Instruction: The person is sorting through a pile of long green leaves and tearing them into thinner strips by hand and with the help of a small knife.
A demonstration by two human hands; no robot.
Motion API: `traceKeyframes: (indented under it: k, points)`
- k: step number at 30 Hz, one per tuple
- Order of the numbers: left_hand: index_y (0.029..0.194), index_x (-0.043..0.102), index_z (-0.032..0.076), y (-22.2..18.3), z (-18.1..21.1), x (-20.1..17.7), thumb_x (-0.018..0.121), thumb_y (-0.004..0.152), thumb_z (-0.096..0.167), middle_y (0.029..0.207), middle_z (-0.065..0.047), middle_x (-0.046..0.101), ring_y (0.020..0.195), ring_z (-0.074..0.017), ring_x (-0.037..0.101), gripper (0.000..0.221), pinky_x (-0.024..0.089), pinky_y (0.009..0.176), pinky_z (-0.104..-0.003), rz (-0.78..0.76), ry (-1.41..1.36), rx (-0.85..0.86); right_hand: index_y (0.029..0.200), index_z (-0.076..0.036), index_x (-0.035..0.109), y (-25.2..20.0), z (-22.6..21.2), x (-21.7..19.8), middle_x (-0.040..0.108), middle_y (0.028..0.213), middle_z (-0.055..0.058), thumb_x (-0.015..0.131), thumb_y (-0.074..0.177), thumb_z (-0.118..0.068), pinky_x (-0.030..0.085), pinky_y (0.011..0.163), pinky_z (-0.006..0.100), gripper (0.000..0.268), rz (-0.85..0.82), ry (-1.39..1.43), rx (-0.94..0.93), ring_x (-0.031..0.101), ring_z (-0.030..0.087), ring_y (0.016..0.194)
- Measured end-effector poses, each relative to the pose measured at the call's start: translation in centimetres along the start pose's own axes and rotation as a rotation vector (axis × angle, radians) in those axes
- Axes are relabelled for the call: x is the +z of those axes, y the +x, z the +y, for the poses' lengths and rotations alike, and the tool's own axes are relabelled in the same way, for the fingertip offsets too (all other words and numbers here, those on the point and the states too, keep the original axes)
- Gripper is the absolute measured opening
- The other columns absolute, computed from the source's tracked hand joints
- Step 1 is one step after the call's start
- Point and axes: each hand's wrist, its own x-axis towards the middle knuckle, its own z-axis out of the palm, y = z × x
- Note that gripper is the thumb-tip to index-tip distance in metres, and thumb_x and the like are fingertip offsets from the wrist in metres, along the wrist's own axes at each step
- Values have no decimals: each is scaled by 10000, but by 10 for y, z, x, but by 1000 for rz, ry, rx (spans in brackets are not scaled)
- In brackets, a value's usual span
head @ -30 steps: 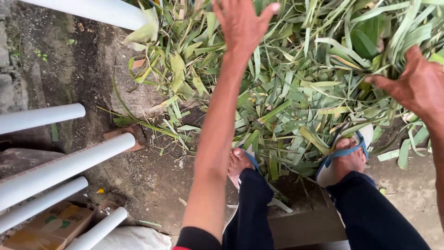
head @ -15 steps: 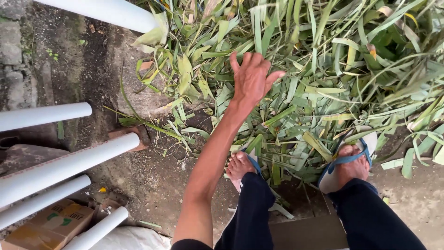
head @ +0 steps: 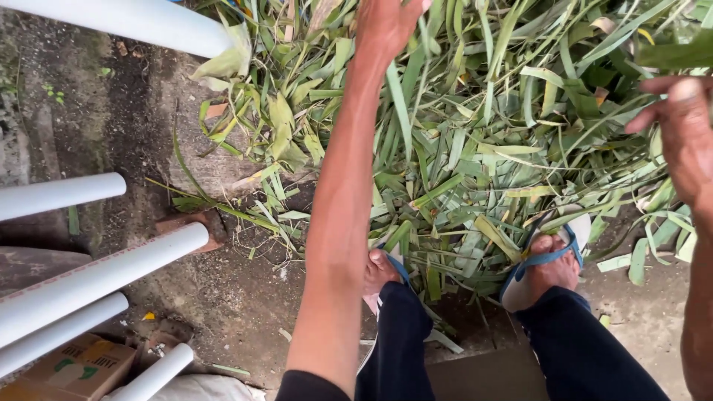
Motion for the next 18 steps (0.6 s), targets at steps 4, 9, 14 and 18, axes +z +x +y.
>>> traceKeyframes:
  k: [4,9,14,18]
  points:
    - [750,591,163,-38,2,-35,640,957,248,707,36,571,599,-91,523,229,520,606,-267,-54,-220,-45,1404,50,453,-4,-24,9,595,1417,218,359,1387,-379,499,1167,474,440,45,-78,43,605,232,892]
    - [886,632,109,-70,-48,-57,694,928,261,963,-43,620,770,-196,622,170,430,841,-457,101,-758,6,1386,58,552,-13,-59,25,619,1180,171,348,1400,-398,339,658,332,501,33,-124,124,435,169,680]
    - [1059,722,126,-98,-42,-92,688,1008,159,1141,-69,758,775,-220,773,70,587,809,-425,158,-1040,147,1335,3,521,-21,-55,35,604,1426,190,377,1333,-387,518,1146,468,416,-5,21,50,623,219,898]
    - [1008,666,135,-110,-12,-105,673,1022,257,1095,-61,736,671,-230,731,123,536,800,-412,37,-1119,200,1312,-68,527,-16,-79,43,647,1330,144,464,1292,-338,428,1094,449,278,-15,110,99,647,196,842]
